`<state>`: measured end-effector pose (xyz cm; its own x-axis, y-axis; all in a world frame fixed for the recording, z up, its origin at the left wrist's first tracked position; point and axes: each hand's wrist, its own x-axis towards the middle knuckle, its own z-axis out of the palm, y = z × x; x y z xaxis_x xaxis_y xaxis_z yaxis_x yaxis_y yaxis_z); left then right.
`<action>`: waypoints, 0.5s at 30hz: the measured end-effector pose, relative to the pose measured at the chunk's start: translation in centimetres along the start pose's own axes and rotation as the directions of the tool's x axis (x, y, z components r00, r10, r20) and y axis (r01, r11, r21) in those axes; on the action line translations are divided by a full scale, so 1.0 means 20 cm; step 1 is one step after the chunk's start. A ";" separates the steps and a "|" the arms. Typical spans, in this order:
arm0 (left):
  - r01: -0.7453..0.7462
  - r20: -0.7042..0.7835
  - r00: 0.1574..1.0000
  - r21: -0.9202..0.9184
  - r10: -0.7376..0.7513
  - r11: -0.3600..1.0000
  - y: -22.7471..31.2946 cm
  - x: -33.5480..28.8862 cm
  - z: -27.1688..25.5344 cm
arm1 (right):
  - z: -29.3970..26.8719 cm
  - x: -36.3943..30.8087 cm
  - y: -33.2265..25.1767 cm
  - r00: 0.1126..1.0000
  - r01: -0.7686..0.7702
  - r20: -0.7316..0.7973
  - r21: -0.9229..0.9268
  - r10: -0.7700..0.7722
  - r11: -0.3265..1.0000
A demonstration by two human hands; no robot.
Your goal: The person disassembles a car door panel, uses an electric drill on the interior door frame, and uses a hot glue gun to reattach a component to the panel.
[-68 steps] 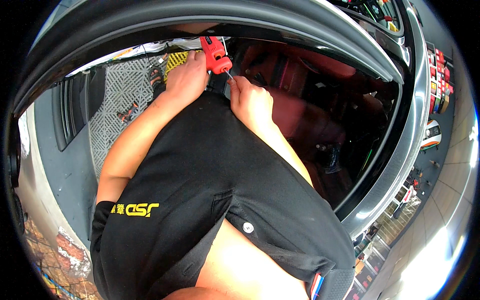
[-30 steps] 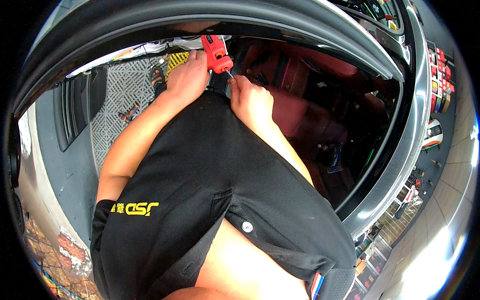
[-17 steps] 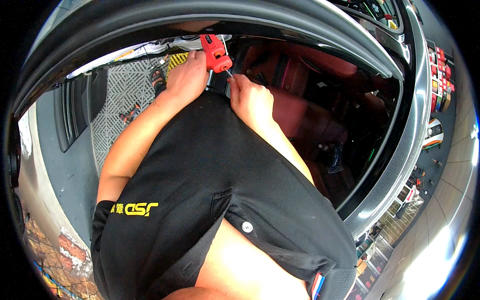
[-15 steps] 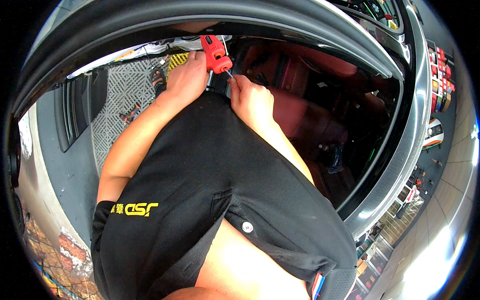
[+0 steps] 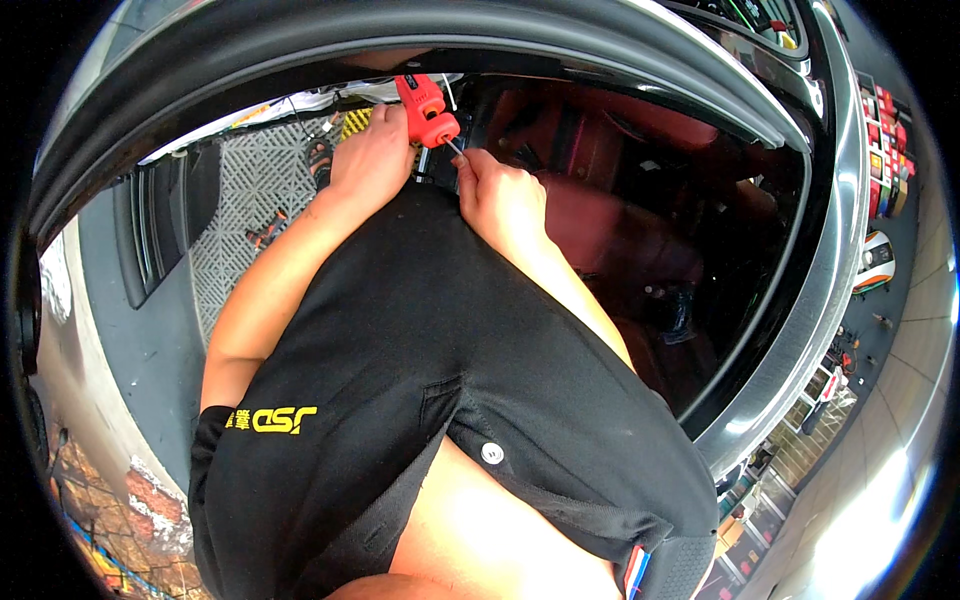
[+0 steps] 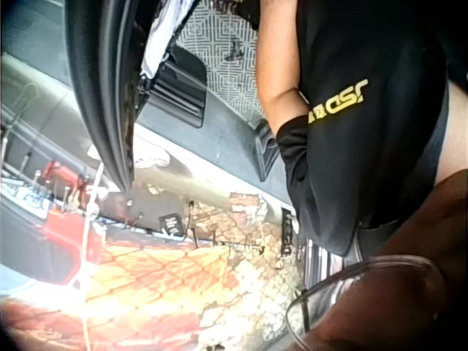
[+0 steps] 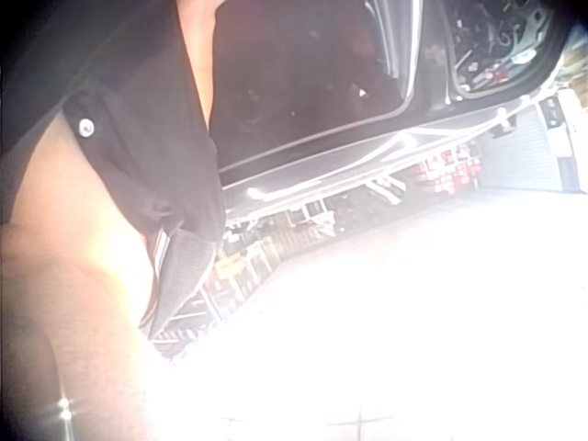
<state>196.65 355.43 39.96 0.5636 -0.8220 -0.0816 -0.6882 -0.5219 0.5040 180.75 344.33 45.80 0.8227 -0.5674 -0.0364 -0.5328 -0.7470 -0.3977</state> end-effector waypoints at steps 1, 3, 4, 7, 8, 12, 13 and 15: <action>0.000 0.003 1.000 0.000 0.000 1.000 0.00 0.00 -0.01 | 0.00 0.00 0.00 1.000 -0.001 0.001 0.000 0.001 1.000; -0.002 -0.012 1.000 0.008 0.002 1.000 0.00 0.00 0.00 | 0.00 0.00 0.00 1.000 0.000 -0.010 0.007 0.000 1.000; -0.003 -0.019 1.000 0.013 0.003 1.000 0.00 0.00 0.01 | 0.01 0.00 0.00 1.000 0.001 -0.017 0.011 -0.001 1.000; -0.006 -0.044 0.999 0.011 0.006 1.000 0.00 -0.01 0.01 | 0.00 0.00 0.00 1.000 -0.008 -0.004 0.001 0.008 1.000; -0.008 -0.047 0.999 0.012 0.009 1.000 0.00 -0.01 0.01 | 0.00 -0.01 0.00 1.000 -0.012 -0.004 0.017 0.012 1.000; -0.048 -0.113 0.992 0.030 0.051 0.998 0.02 -0.01 0.00 | -0.01 -0.03 0.02 0.999 -0.038 0.013 0.089 0.037 0.995; -0.067 -0.142 0.987 0.038 0.072 0.997 0.02 -0.02 0.00 | -0.01 -0.05 0.03 0.999 -0.049 0.022 0.109 0.047 0.993; -0.082 -0.143 0.985 0.068 0.091 0.994 0.03 -0.01 -0.01 | -0.03 -0.07 0.04 0.997 -0.071 0.047 0.153 0.065 0.986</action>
<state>196.15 355.35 40.43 0.5582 -0.8250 0.0886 -0.7617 -0.4672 0.4489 179.00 344.25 46.12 0.7949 -0.5975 -0.1056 -0.5534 -0.6428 -0.5296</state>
